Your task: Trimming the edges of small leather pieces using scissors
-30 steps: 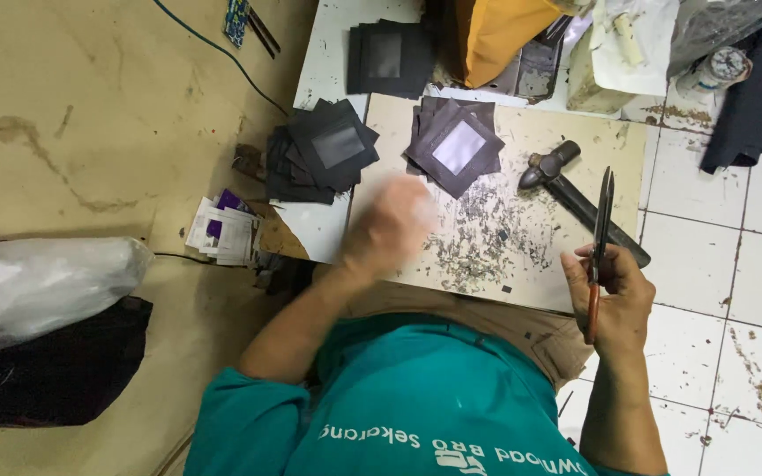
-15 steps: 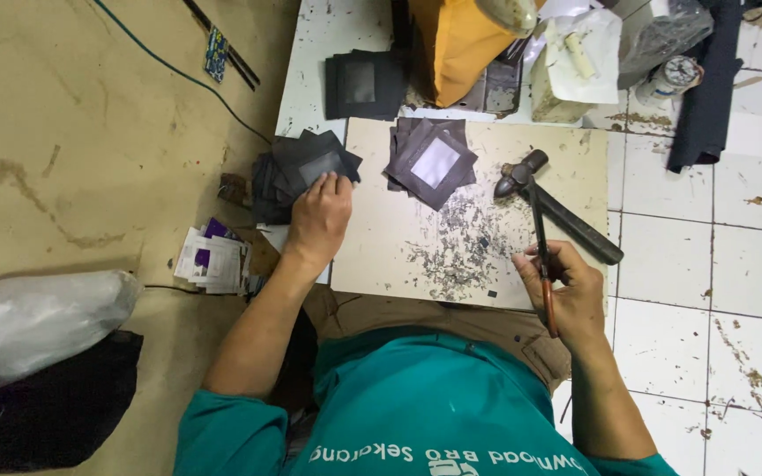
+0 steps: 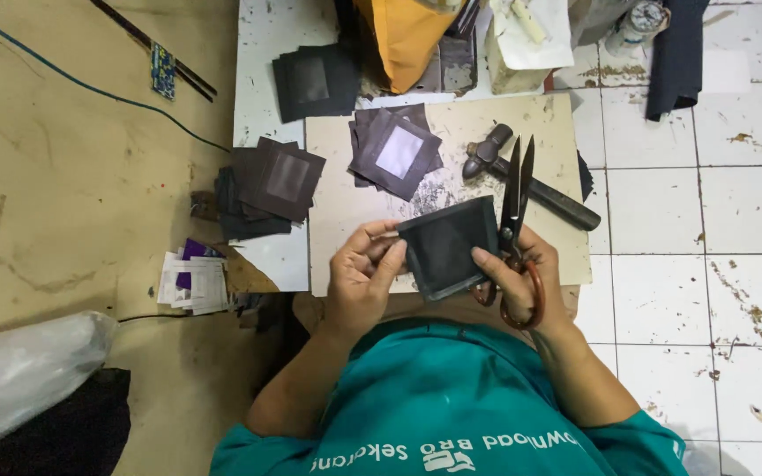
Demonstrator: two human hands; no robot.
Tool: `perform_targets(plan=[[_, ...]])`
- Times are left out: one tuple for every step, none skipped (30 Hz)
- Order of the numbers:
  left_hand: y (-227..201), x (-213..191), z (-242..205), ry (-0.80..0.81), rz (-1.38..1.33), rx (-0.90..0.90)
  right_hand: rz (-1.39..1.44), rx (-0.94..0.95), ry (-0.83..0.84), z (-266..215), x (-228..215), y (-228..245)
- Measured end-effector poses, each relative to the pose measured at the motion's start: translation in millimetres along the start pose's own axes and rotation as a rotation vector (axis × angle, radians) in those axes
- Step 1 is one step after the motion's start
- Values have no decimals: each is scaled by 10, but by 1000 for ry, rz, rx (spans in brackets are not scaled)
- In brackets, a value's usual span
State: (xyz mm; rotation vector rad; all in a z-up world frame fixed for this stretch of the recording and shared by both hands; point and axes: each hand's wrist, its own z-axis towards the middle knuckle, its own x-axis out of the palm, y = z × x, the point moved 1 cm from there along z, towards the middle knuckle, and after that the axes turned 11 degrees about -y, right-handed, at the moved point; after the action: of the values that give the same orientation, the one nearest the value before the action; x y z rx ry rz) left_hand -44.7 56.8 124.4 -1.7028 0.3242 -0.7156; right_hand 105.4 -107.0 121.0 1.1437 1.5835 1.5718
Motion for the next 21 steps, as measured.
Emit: perform_targets(plan=[[-113, 40, 6, -2, 1, -4, -1, 5, 0, 11, -26, -23], [-236, 81, 23, 4, 45, 39, -4, -17, 2, 32, -43, -42], [-360, 124, 39, 10, 90, 83, -7, -39, 5, 54, -61, -60], [-377, 134, 49, 9, 91, 81, -7, -37, 5, -7, -27, -10], [-393, 147, 60, 14, 104, 78, 4, -14, -7, -66, 5, 39], [-411, 159, 79, 22, 119, 76, 16, 8, -20, -123, 40, 86], [-385, 159, 98, 24, 120, 76, 18, 8, -22, -107, 8, 41], [-360, 159, 116, 33, 147, 88, 17, 15, -28, -94, -26, -5], [-334, 158, 135, 42, 173, 100, 16, 21, -35, -80, -58, -51], [-338, 166, 142, 43, 174, 98, 16, 22, -36, -62, -69, -49], [-342, 170, 150, 36, 180, 93, 10, 16, -37, -47, -75, -46], [-349, 173, 159, 27, 184, 90, 3, 9, -35, -22, -78, -39], [-330, 181, 161, 25, 183, 90, 2, 8, -32, -55, -51, 10], [-311, 187, 168, 9, 169, 83, -43, -8, -68, -84, -26, 59], [-294, 194, 174, -8, 154, 75, -89, -24, -104, -114, 0, 109], [-296, 183, 184, -10, 154, 78, -88, -26, -101, -87, -102, 7], [-298, 171, 194, -19, 153, 80, -231, -223, -175, -62, -207, -78], [-301, 158, 208, -30, 152, 85, -372, -423, -246, -29, -306, -163], [-256, 143, 229, -33, 152, 89, -370, -426, -242, -70, -312, -129], [-210, 125, 240, -33, 149, 93, -309, -388, -159, -126, -316, -101], [-162, 111, 251, -33, 146, 96, -248, -349, -77, -180, -325, -73]])
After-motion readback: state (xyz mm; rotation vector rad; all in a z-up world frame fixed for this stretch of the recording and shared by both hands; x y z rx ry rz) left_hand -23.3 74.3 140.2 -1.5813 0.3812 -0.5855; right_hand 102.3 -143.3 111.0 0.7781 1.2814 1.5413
